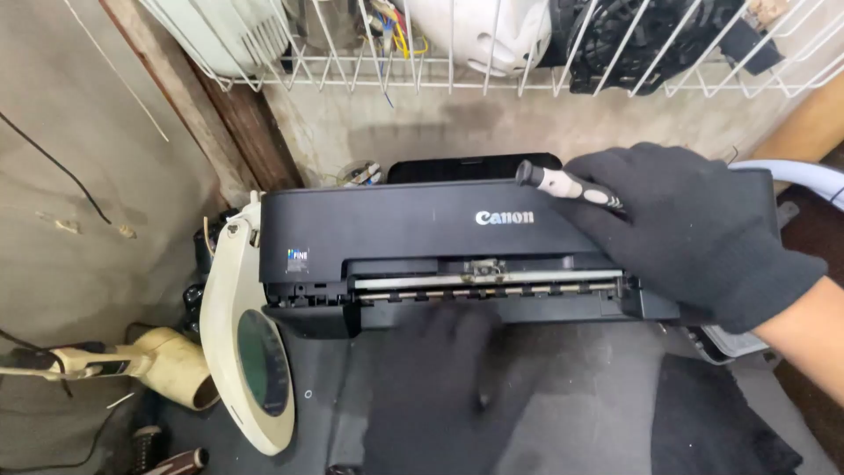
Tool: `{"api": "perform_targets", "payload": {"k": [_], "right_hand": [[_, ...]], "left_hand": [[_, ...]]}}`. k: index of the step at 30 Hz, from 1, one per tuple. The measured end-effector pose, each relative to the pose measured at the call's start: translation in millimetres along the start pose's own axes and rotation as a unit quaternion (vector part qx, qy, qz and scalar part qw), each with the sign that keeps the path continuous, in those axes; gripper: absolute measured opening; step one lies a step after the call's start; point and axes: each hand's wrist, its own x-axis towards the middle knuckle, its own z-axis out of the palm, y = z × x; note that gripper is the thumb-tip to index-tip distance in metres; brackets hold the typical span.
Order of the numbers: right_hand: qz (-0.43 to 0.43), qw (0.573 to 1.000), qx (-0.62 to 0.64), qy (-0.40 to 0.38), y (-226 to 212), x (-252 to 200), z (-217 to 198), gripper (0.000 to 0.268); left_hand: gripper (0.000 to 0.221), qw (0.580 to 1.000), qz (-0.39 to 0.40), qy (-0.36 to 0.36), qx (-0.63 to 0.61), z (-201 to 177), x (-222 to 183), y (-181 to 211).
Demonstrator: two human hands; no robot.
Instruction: Cleaning the internal mechanism of a Canon printer by scraping the rollers and metal components with a screwdriver to remove buildup.
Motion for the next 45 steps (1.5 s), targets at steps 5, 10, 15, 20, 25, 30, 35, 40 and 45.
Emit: {"api": "perform_targets", "payload": {"k": [5,10,15,20,25,30,35,40,45], "right_hand": [[0.036,0.997,-0.068,0.009,-13.9,0.9,-6.3,0.04],[0.048,0.999,0.015,0.001,-13.1,16.1,-13.6,0.054],[0.1,0.992,-0.007,-0.079,-19.5,31.0,-21.2,0.052],[0.123,0.984,0.0,-0.126,-24.7,47.1,-32.2,0.061],[0.05,0.992,0.04,-0.105,-8.9,48.8,-16.5,0.062],[0.077,0.99,0.042,-0.108,-16.6,21.4,-34.1,0.059],[-0.099,0.994,0.044,0.018,22.2,25.5,9.5,0.045],[-0.298,0.938,0.036,0.171,44.3,32.2,30.5,0.029],[-0.248,0.952,0.107,0.144,43.0,33.6,33.1,0.029]], "left_hand": [[0.072,0.989,0.063,0.016,0.134,-34.3,56.2,-28.9],[0.1,0.98,0.108,0.013,0.165,-12.7,79.2,-54.5],[0.101,0.983,0.099,0.052,0.148,10.7,75.9,-69.8],[0.102,0.983,0.096,0.032,0.154,3.3,97.3,-61.2],[0.1,0.98,0.102,-0.024,0.171,-11.3,114.8,-58.2],[0.097,0.974,0.117,-0.092,0.17,-22.8,120.2,-85.1],[0.11,0.961,0.123,-0.119,0.218,-14.2,112.6,-78.7],[0.113,0.954,0.078,-0.165,0.237,-13.2,114.8,-77.2],[0.111,0.964,0.096,-0.115,0.221,-13.6,108.1,-90.3]]}}
